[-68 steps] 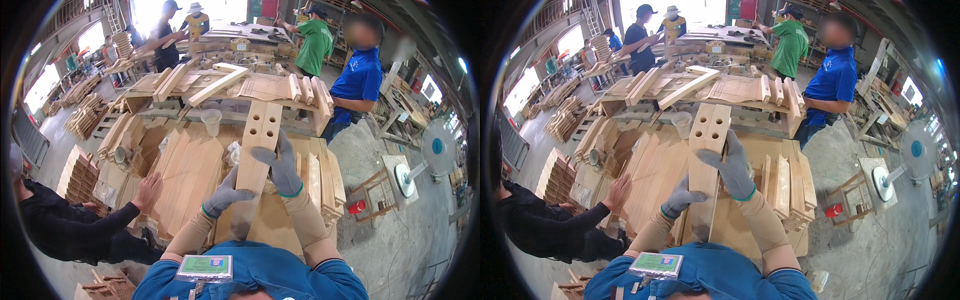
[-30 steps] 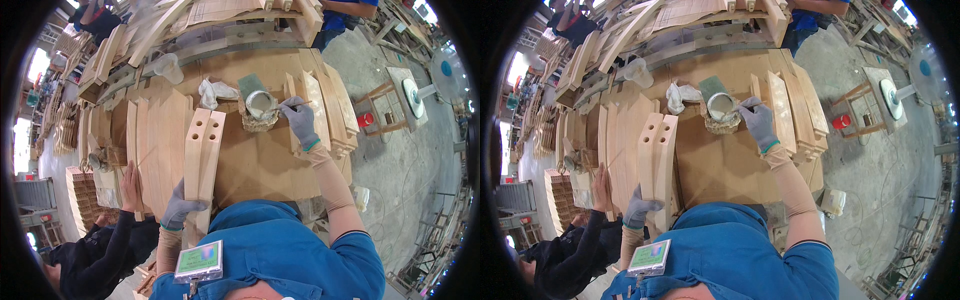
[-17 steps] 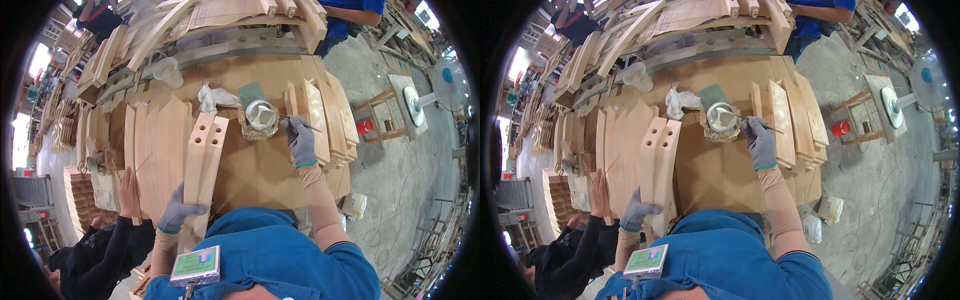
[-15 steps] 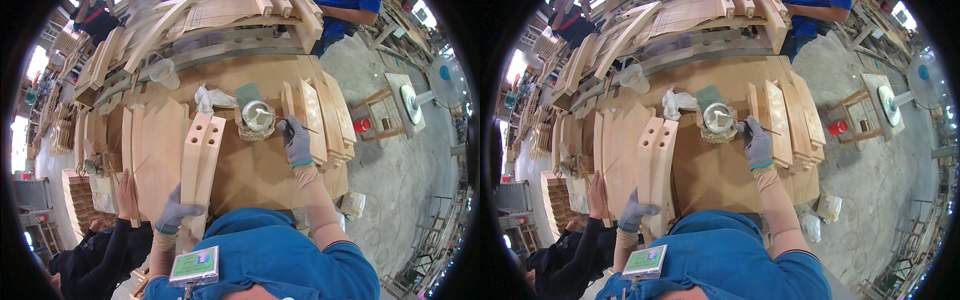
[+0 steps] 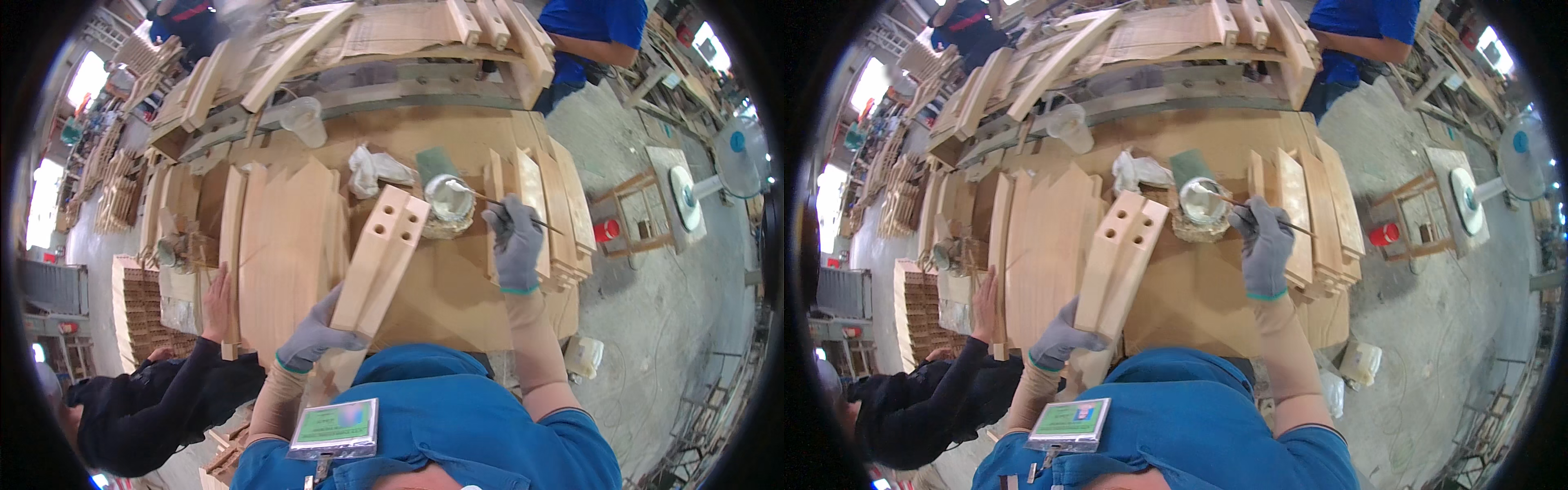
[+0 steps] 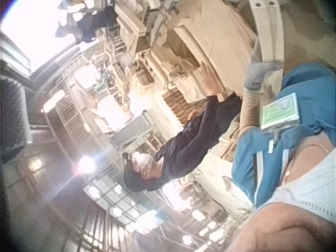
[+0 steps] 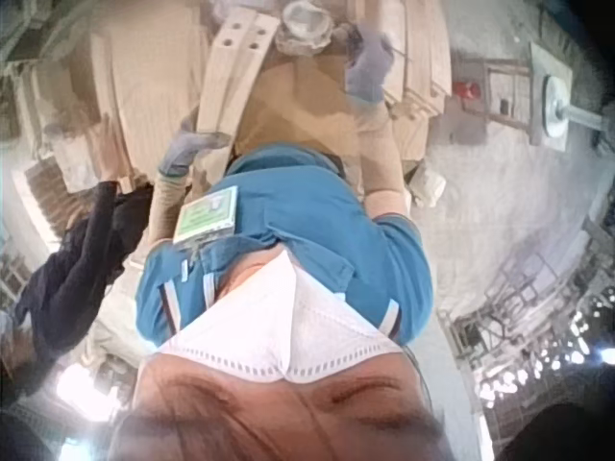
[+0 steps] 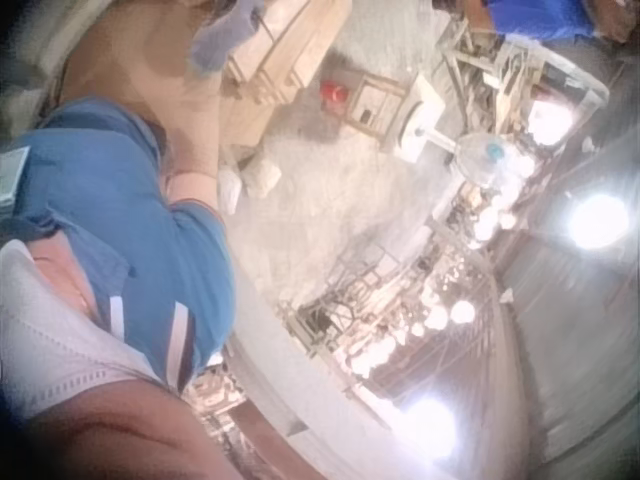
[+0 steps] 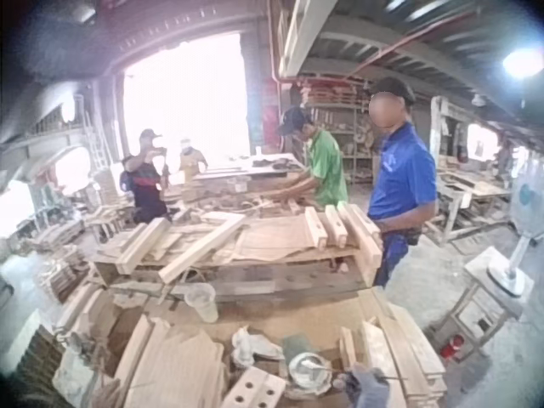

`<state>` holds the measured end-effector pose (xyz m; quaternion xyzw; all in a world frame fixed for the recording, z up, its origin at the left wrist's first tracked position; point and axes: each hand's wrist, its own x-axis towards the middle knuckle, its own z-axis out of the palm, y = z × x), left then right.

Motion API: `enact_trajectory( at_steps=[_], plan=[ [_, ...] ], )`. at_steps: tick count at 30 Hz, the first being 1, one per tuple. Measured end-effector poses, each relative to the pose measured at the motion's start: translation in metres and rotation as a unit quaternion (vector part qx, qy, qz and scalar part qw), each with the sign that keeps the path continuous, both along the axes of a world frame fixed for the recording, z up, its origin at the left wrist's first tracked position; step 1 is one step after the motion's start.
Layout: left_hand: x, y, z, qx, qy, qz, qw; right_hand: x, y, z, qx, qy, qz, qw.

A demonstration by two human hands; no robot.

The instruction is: The person pours liquid from a plastic jug into a small can, mixes the contents with a drill, and then applies the mixture to wooden pieces using a brush. The person works in a workshop with other people visible in the background.

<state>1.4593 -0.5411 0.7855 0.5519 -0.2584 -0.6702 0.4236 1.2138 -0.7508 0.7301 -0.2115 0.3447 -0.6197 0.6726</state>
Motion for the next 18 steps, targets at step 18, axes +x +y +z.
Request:
enact_trajectory(
  at_steps=[18],
  plan=[
    [-0.006, 0.017, 0.024, -0.055, -0.006, -0.055, 0.997, 0.03, 0.076, 0.078, -0.178, 0.034, 0.074, 0.981]
  ],
)
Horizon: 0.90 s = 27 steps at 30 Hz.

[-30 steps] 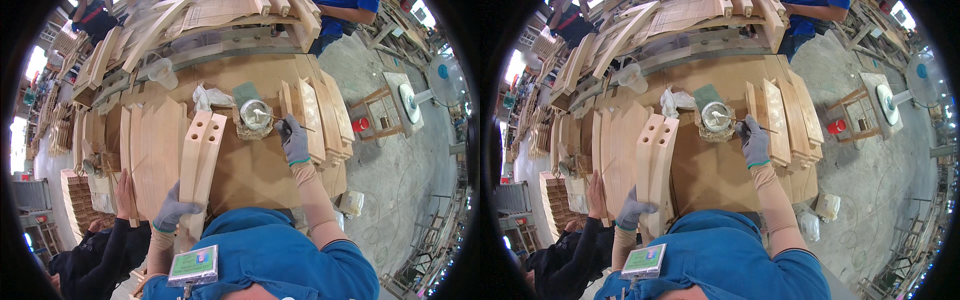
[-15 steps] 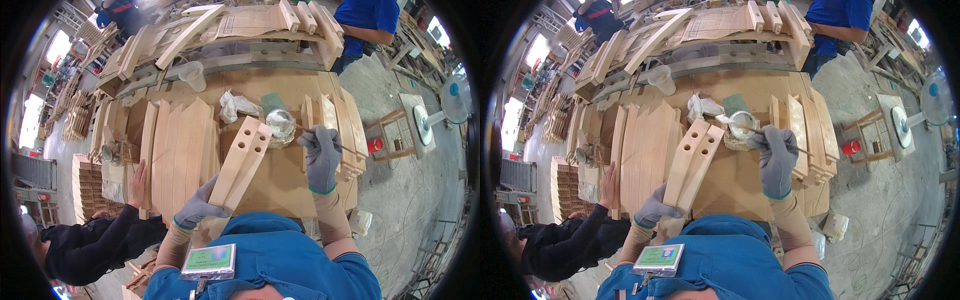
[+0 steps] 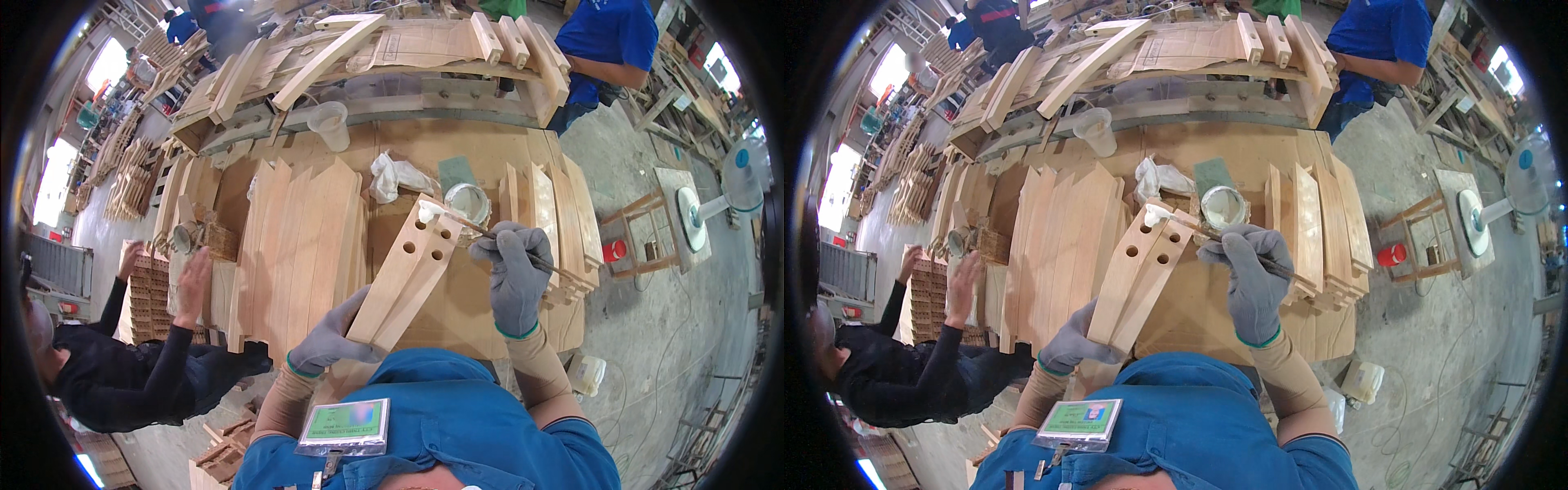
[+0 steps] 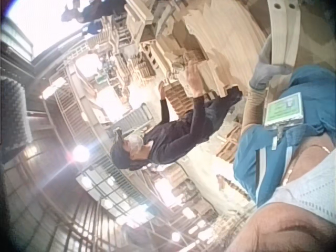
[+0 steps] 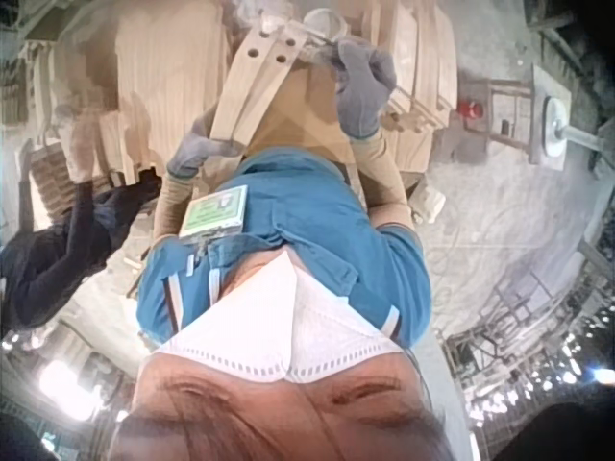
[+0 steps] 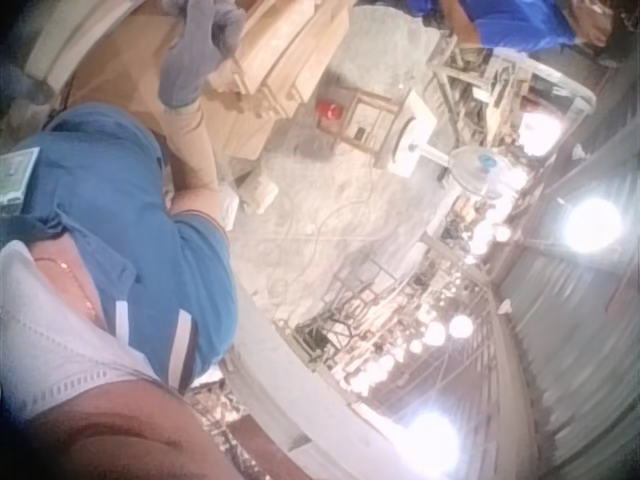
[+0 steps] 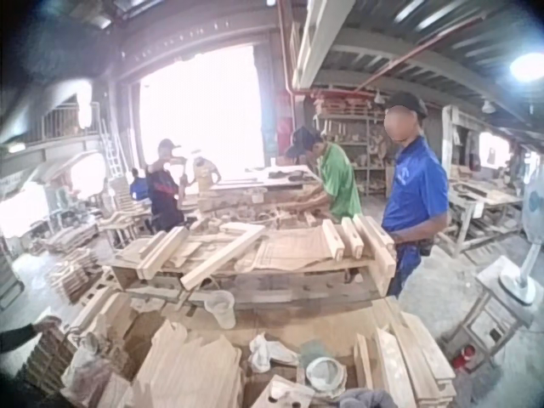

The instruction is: The person pours liquid from a plastic jug into a small can, mixes the contents with a drill, and then applies the mixture to wooden pieces using a brush. The person works in a workshop with other people visible in the background.

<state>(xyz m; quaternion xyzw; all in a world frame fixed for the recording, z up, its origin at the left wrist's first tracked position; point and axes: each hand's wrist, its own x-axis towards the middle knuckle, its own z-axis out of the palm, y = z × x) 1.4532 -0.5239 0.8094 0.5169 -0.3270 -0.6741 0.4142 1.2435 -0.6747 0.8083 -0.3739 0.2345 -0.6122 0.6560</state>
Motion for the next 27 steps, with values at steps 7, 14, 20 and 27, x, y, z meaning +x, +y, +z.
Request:
enact_trajectory(
  at_steps=[7, 14, 20, 27],
  plan=[
    [-0.001, 0.002, 0.001, -0.006, -0.003, 0.003, 1.0, -0.002, -0.003, 0.004, 0.005, -0.009, 0.025, 1.0],
    [-0.001, 0.003, 0.0, -0.014, 0.006, 0.009, 1.0, -0.006, 0.003, 0.005, -0.026, 0.017, 0.058, 0.998],
    [0.001, 0.004, -0.004, -0.004, 0.002, 0.021, 1.0, -0.007, 0.017, -0.001, -0.061, 0.015, 0.092, 0.994],
    [-0.001, 0.001, -0.003, 0.002, -0.003, 0.029, 1.0, -0.007, 0.02, 0.018, -0.017, 0.055, 0.088, 0.994]
  ],
)
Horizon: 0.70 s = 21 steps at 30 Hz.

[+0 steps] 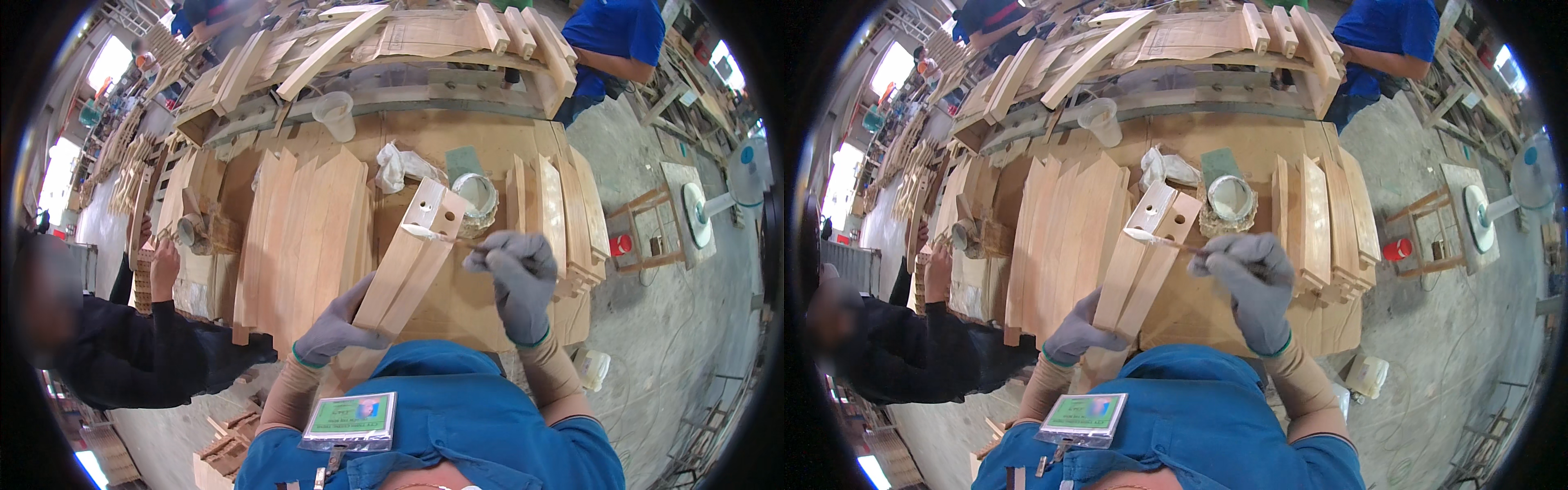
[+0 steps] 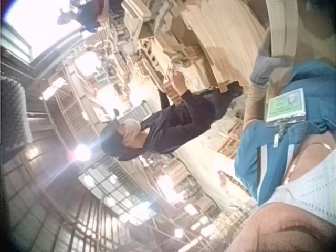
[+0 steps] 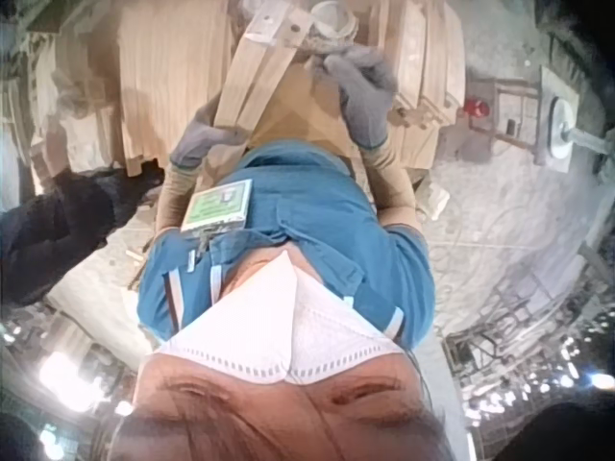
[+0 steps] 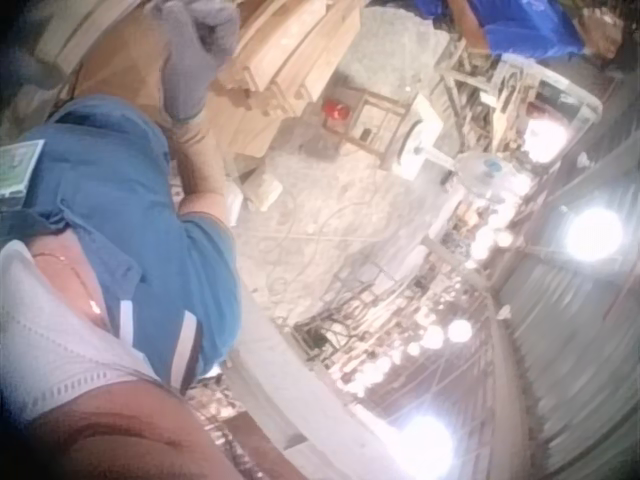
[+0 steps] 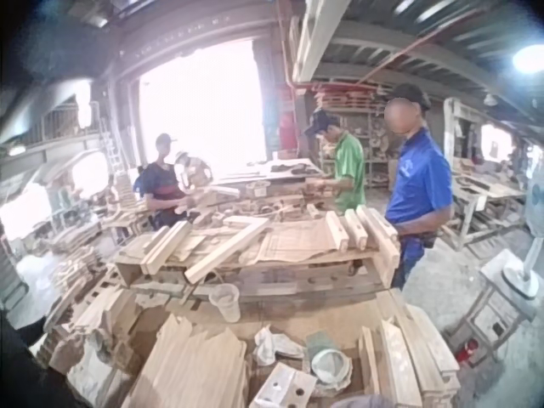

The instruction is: The person pours liquid from a plastic jug into a small can, mixes the contents with a drill, and then applies the mixture to wooden pieces using a brush. The person works in a workshop with other people visible in the background.

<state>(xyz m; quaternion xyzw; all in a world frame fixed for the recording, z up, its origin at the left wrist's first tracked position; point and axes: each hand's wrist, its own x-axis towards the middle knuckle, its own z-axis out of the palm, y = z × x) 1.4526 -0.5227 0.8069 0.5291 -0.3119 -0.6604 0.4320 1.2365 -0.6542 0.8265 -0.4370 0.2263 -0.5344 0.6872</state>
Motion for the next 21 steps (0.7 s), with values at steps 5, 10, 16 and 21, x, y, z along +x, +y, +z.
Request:
enact_trajectory(
  at_steps=[5, 10, 16, 21],
  plan=[
    [-0.002, -0.002, -0.003, 0.019, -0.007, 0.005, 1.0, 0.005, -0.05, 0.074, -0.042, 0.123, -0.004, 0.991],
    [-0.003, -0.002, -0.004, -0.001, 0.004, 0.001, 1.0, 0.027, -0.071, 0.104, -0.203, 0.266, 0.103, 0.937],
    [-0.004, -0.002, 0.004, 0.012, -0.002, -0.004, 1.0, 0.045, -0.069, 0.092, -0.346, 0.351, 0.105, 0.864],
    [-0.006, -0.001, 0.004, 0.009, -0.015, 0.0, 1.0, 0.037, -0.078, 0.103, -0.2, 0.277, 0.147, 0.928]
  ],
)
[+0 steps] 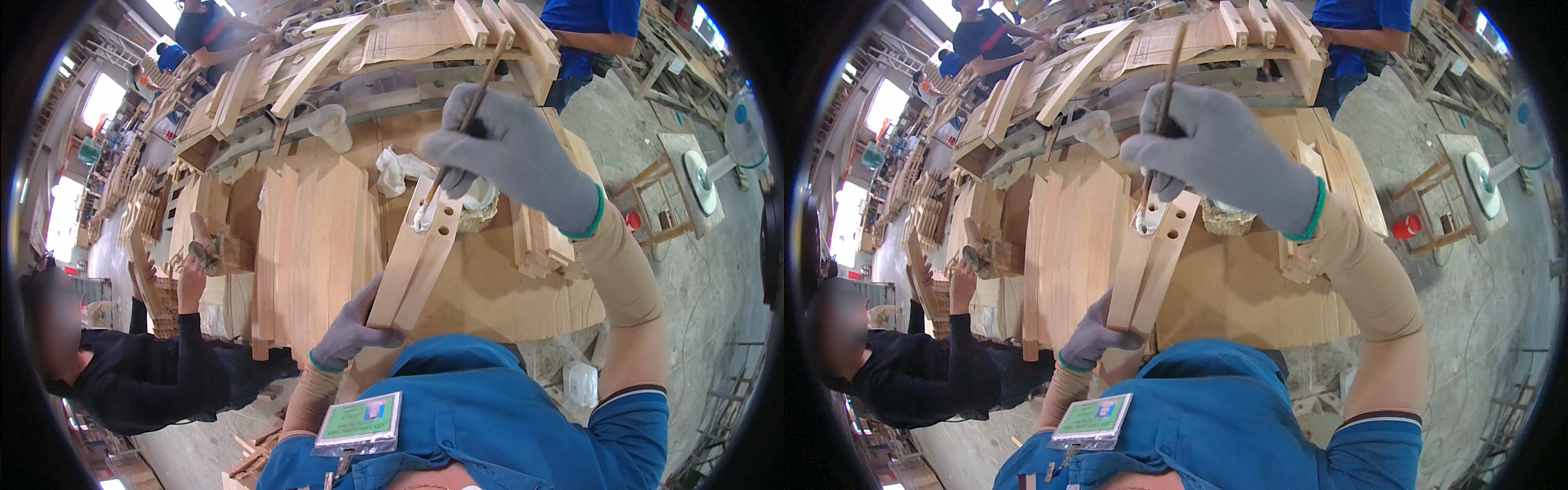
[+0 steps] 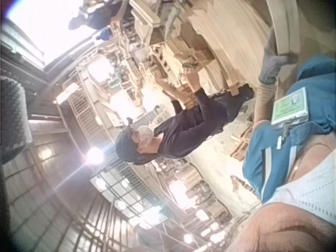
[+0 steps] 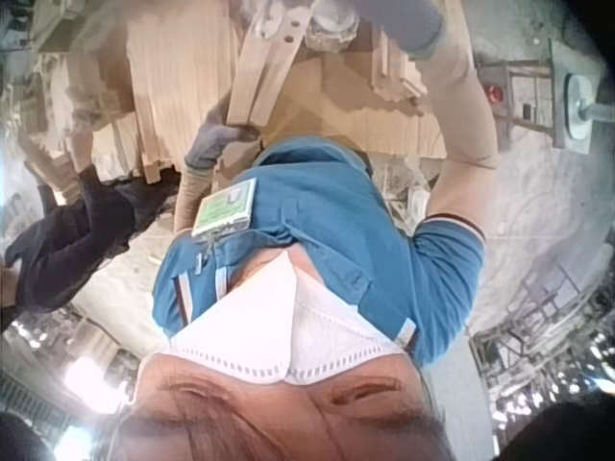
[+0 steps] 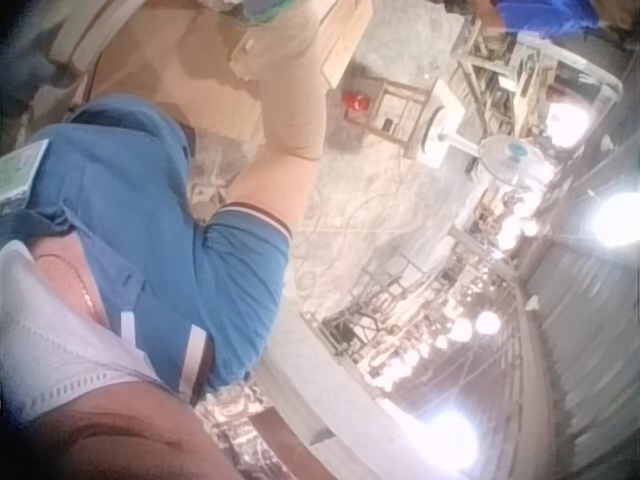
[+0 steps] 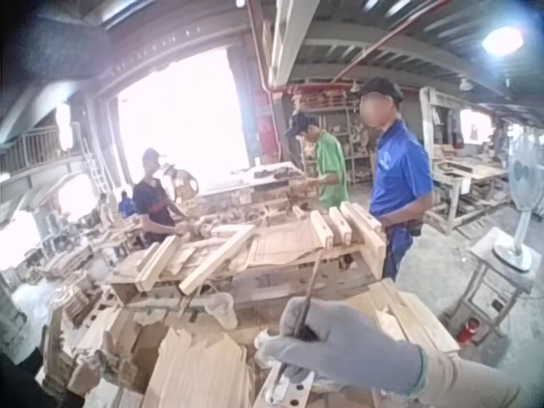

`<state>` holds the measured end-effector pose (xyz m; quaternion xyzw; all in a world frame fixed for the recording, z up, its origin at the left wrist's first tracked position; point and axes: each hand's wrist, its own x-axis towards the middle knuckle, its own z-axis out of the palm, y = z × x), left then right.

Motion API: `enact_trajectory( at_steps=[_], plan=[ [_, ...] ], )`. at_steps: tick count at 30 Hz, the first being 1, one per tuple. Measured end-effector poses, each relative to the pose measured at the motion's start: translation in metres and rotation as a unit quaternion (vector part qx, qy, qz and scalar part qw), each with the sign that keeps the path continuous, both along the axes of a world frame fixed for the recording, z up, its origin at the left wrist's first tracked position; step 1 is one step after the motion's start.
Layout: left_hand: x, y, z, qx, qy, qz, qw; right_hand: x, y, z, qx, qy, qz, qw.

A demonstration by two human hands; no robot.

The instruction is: The person pours liquid from a plastic jug into a small can, mixes the contents with a drill, and then applies the mixture to wooden pieces using a brush. The person works in a workshop with other people visible in the background.

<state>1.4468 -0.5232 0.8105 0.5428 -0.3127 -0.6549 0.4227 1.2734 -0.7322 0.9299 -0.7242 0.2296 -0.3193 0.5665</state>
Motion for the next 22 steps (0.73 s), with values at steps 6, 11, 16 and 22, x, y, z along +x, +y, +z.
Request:
enact_trajectory(
  at_steps=[6, 11, 16, 22],
  plan=[
    [0.0, 0.001, -0.001, -0.008, 0.004, 0.002, 1.0, 0.007, -0.011, -0.01, -0.052, -0.016, 0.004, 0.999],
    [-0.001, 0.001, 0.0, -0.008, 0.013, 0.003, 1.0, 0.005, -0.011, -0.007, -0.148, 0.073, -0.004, 0.986],
    [-0.001, 0.003, -0.001, -0.007, 0.011, 0.007, 1.0, 0.004, -0.005, -0.002, -0.069, 0.033, -0.023, 0.997],
    [0.005, 0.003, -0.001, -0.01, 0.005, 0.007, 1.0, -0.013, -0.002, -0.02, 0.023, -0.094, -0.083, 0.992]
  ],
)
